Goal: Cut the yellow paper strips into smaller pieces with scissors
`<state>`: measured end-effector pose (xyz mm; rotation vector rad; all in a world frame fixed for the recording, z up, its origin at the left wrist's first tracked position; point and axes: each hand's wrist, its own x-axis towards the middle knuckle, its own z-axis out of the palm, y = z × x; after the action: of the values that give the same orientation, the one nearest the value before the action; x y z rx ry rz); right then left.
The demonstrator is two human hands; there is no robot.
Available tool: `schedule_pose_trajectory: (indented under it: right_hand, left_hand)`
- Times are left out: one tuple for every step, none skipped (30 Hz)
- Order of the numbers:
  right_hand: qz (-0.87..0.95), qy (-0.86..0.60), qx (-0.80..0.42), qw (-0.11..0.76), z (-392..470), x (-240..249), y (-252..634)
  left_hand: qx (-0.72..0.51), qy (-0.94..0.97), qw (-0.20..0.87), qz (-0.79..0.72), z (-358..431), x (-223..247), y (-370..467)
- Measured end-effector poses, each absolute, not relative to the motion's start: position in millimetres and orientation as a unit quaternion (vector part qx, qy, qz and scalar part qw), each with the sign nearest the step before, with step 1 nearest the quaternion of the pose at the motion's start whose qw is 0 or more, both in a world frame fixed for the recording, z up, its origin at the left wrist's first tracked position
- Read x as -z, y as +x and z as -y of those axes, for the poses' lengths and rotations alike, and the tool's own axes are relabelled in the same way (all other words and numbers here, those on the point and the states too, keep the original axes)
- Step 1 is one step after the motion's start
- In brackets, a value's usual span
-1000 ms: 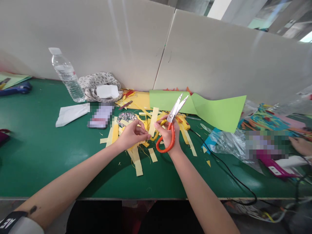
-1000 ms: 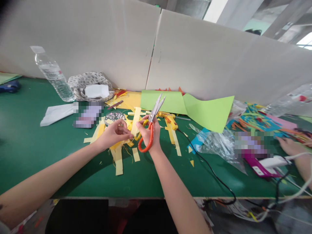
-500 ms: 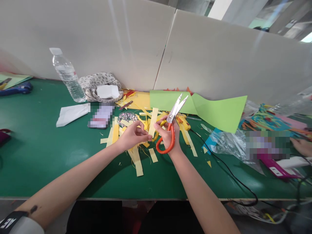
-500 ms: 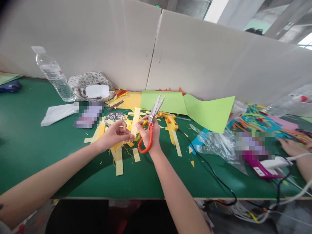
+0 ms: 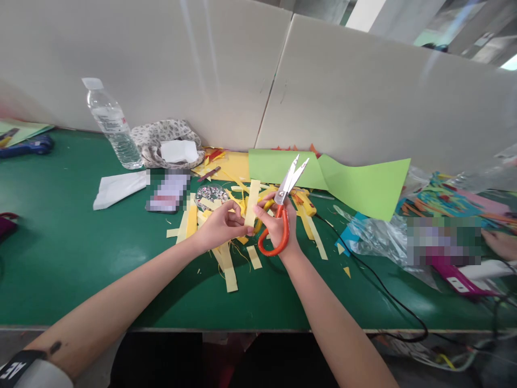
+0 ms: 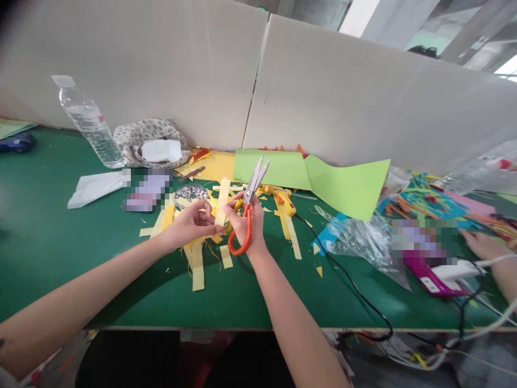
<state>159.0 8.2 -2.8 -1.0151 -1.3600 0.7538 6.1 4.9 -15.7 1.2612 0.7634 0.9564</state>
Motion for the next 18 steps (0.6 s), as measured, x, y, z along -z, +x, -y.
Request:
schedule_pose_trajectory:
  right_hand:
    - [0.586,-0.436,-0.326,0.6,-8.1,2.3,159.2]
    - [0.587,-0.437,-0.325,0.599,-8.1,1.9,159.4]
    - [0.59,-0.44,-0.321,0.597,-8.0,1.5,159.5]
    - [0.593,-0.442,-0.316,0.594,-8.0,1.3,159.5]
    - [0.597,-0.445,-0.31,0.591,-7.9,1.2,159.3]
    - [0.602,-0.446,-0.304,0.589,-7.6,1.0,158.9]
    - [0.605,-0.446,-0.3,0.587,-7.1,0.8,158.5]
    - [0.608,-0.446,-0.297,0.586,-6.4,0.5,157.9]
    - [0.61,-0.447,-0.293,0.585,-5.4,0.0,157.4]
    - [0.613,-0.448,-0.287,0.584,-4.1,-0.7,157.0]
    - [0.618,-0.449,-0.279,0.582,-2.7,-1.6,156.7]
    - [0.625,-0.449,-0.269,0.579,-1.3,-2.5,156.7]
    - [0.635,-0.449,-0.257,0.574,-0.1,-3.3,157.1]
    - [0.648,-0.45,-0.239,0.566,0.7,-3.9,157.7]
    - [0.664,-0.453,-0.213,0.555,1.1,-4.1,158.5]
    - [0.684,-0.456,-0.176,0.541,1.0,-3.9,159.4]
    - [0.706,-0.46,-0.128,0.524,0.5,-3.4,160.2]
    - [0.727,-0.463,-0.073,0.501,-0.2,-2.5,160.8]
  left_hand:
    - [-0.423,0.549,0.635,-0.341,-4.8,13.8,6.1]
    - [-0.427,0.543,0.633,-0.348,-4.8,11.8,6.0]
    - [-0.431,0.536,0.633,-0.356,-5.1,10.0,5.7]
    - [-0.433,0.528,0.633,-0.364,-5.7,8.4,5.1]
    - [-0.43,0.523,0.635,-0.373,-6.4,7.3,4.3]
    - [-0.423,0.519,0.638,-0.379,-7.3,6.7,3.5]
    - [-0.412,0.519,0.642,-0.385,-8.2,6.4,2.6]
    - [-0.4,0.52,0.646,-0.39,-8.9,6.4,1.9]
    - [-0.39,0.52,0.649,-0.394,-9.4,6.4,1.3]
    - [-0.386,0.519,0.651,-0.397,-9.7,6.4,0.9]
    - [-0.389,0.515,0.652,-0.399,-9.8,6.3,0.6]
    - [-0.398,0.508,0.65,-0.401,-9.9,6.1,0.4]
    - [-0.414,0.498,0.646,-0.403,-9.9,5.8,0.3]
    - [-0.435,0.488,0.642,-0.402,-10.2,5.5,0.1]
    - [-0.456,0.477,0.636,-0.4,-10.6,5.3,-0.2]
    - [-0.477,0.467,0.629,-0.397,-11.3,5.2,-0.6]
    - [-0.498,0.457,0.623,-0.395,-12.2,5.2,-1.0]
    - [-0.515,0.446,0.618,-0.392,-13.2,5.4,-1.6]
